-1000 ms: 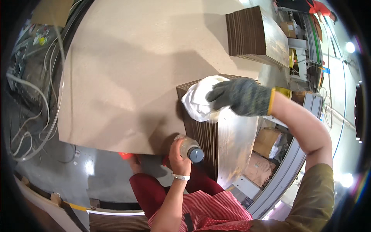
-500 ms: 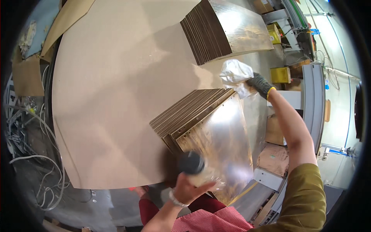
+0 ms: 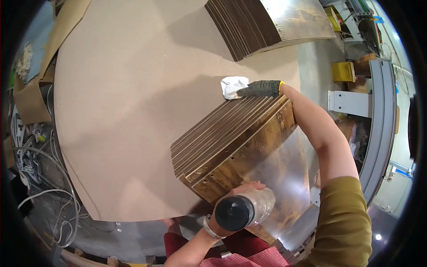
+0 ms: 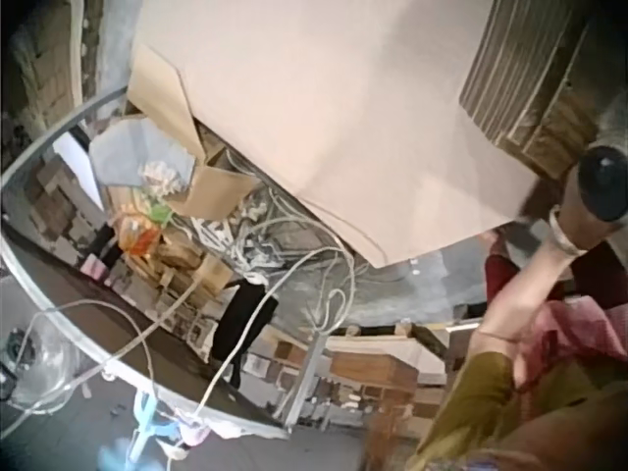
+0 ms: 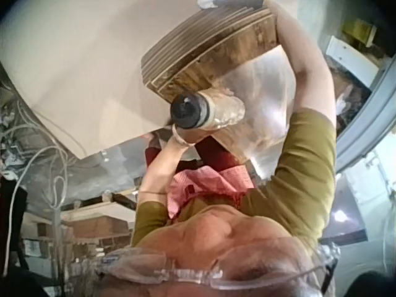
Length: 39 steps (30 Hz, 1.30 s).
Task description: The person taps a wooden box with a mallet, uses a scraper on its edges, and then wipes down wooden components with a cloth and liquid from a bottle.
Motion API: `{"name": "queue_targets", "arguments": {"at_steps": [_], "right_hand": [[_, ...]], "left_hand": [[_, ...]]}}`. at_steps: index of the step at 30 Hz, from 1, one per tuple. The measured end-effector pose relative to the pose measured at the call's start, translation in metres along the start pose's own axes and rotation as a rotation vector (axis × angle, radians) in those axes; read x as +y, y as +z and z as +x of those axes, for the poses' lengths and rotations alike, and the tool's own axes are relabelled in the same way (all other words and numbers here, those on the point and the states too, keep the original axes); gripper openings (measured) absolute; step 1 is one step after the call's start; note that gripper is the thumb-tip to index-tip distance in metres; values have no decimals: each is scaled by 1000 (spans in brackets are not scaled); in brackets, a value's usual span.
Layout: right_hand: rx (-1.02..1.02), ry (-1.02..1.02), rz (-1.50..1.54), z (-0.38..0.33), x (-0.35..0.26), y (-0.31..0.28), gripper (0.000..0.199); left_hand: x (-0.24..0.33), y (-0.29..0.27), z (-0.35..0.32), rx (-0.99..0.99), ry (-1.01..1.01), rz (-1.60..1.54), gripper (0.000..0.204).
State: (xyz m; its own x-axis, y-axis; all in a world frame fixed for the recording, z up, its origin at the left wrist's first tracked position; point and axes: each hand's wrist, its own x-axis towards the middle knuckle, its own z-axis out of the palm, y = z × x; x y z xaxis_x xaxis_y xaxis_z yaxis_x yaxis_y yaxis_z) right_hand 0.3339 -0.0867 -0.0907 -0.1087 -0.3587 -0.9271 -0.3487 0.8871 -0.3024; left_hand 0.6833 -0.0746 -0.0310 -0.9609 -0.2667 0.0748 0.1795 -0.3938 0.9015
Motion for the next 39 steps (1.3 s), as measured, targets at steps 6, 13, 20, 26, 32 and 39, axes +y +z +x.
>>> {"name": "queue_targets", "arguments": {"at_steps": [6,13,20,26,32,39], "right_hand": [[228,-606,-708,-104,10,-58,26],[177,-414,-317,-60,-29,-1,52],[481,-233,-147,-107,-29,-40,45],[559,-175,-525,-130,28,-25,43],[454,523,-570,-271,163,37,42],[514,278,205,-446,196,172,48]], "left_hand": [[20,7,7,151,-165,-194,56],[23,18,12,304,-187,-195,45],[29,23,14,398,-290,-168,30],[26,23,10,388,-261,-73,37],[30,20,19,484,-396,-221,34],[103,65,-19,421,-378,1,46]]}}
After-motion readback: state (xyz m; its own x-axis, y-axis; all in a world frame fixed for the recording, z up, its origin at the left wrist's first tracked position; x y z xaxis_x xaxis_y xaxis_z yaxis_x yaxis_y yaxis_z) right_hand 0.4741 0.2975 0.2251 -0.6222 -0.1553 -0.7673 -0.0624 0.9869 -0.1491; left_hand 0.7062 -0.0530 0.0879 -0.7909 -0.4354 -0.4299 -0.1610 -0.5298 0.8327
